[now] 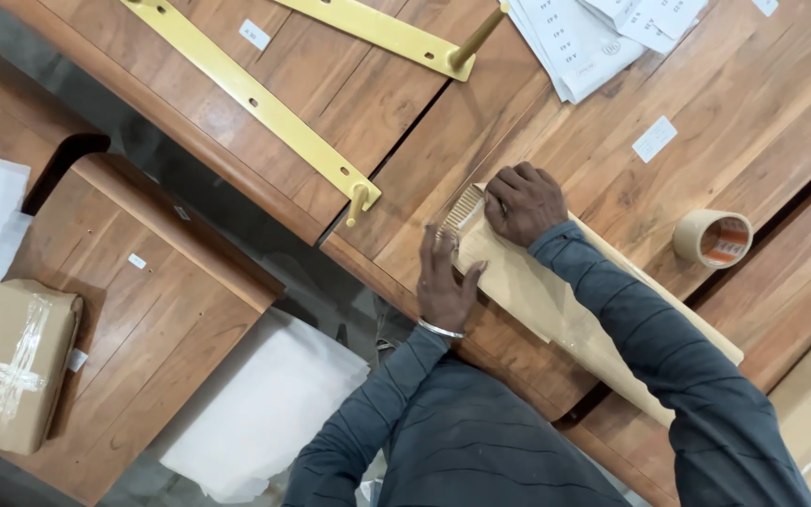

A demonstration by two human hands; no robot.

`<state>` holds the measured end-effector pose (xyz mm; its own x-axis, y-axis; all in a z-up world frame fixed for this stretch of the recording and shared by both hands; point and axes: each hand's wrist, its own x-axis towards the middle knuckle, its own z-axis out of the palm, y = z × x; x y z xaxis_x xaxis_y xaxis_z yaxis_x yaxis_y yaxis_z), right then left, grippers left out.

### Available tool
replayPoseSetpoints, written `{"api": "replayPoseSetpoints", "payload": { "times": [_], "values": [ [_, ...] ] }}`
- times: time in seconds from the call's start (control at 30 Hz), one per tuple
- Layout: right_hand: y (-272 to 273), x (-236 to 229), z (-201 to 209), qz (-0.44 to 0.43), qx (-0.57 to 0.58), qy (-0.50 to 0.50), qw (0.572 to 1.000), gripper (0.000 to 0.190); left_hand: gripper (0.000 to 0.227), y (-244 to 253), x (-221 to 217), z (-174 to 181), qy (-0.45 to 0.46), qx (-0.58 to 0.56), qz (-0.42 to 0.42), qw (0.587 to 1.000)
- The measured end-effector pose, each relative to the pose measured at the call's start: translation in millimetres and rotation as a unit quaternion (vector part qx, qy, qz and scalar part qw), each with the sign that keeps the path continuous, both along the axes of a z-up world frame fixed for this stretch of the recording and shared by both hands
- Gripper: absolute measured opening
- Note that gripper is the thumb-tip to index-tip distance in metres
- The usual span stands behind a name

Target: The person wraps metal furniture legs in foam and brown paper, secures them with adhesive tape, and places them into a cardboard box.

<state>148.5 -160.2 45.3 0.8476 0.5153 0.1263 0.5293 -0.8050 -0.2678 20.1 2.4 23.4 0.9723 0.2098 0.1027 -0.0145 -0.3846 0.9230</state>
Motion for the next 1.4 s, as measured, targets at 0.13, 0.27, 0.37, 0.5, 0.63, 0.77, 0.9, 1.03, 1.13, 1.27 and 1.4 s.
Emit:
{"api": "replayPoseSetpoints", "payload": {
  "times": [0.13,0.27,0.37,0.5,0.63,0.77,0.9,1.03,1.13,1.27,1.4],
  "values": [
    [-1.6,-2.9,-1.1,-0.01,0.006,0.009,1.0,0.009,0.055,-9.1,-7.1,-10.1,-0.031,0.096,-0.061,0.993],
    [-0.5,-0.3,-1.3,-0.01,0.006,0.012,1.0,0.009,0.053,-4.9,2.9,-10.7,0.035,0.059,-0.079,0.995],
    [-1.7,2.9,-1.4,-0.011,0.005,0.002,1.0,0.01,0.044,2.5,13.8,-13.2,0.078,0.03,-0.103,0.991],
    [-2.3,0.9,-6.6,-0.016,0.013,0.006,1.0,0.011,0.043,7.5,12.1,-11.9,0.084,0.001,-0.115,0.99],
    [-7.3,7.8,-12.3,-0.032,-0.009,0.042,0.999,0.013,0.041,-6.4,5.0,-14.3,-0.012,0.026,-0.1,0.995],
    [-7.2,6.6,-18.3,-0.01,0.033,0.02,0.999,0.012,0.036,-7.9,3.5,-20.0,-0.002,0.026,-0.056,0.998],
    [-12.2,6.6,-35.7,-0.009,0.087,0.015,0.996,0.013,0.042,-8.3,13.6,-44.9,-0.031,-0.018,-0.123,0.992],
    [-15.5,8.5,-55.2,-0.033,0.121,0.06,0.99,0.014,0.061,3.3,37.6,-51.7,-0.042,-0.128,-0.272,0.953],
    [-15.0,4.1,-51.2,-0.06,0.103,0.016,0.993,0.018,0.075,10.2,58.5,-46.6,0.019,-0.069,-0.373,0.925],
    [-8.0,-2.3,-41.2,-0.075,0.112,-0.003,0.991,0.021,0.092,6.6,70.0,-32.5,0.043,-0.082,-0.375,0.923],
    [-6.5,-0.6,-18.6,-0.108,0.056,0.095,0.988,0.03,0.098,4.1,76.4,-27.7,0.059,-0.08,-0.349,0.932]
  ]
}}
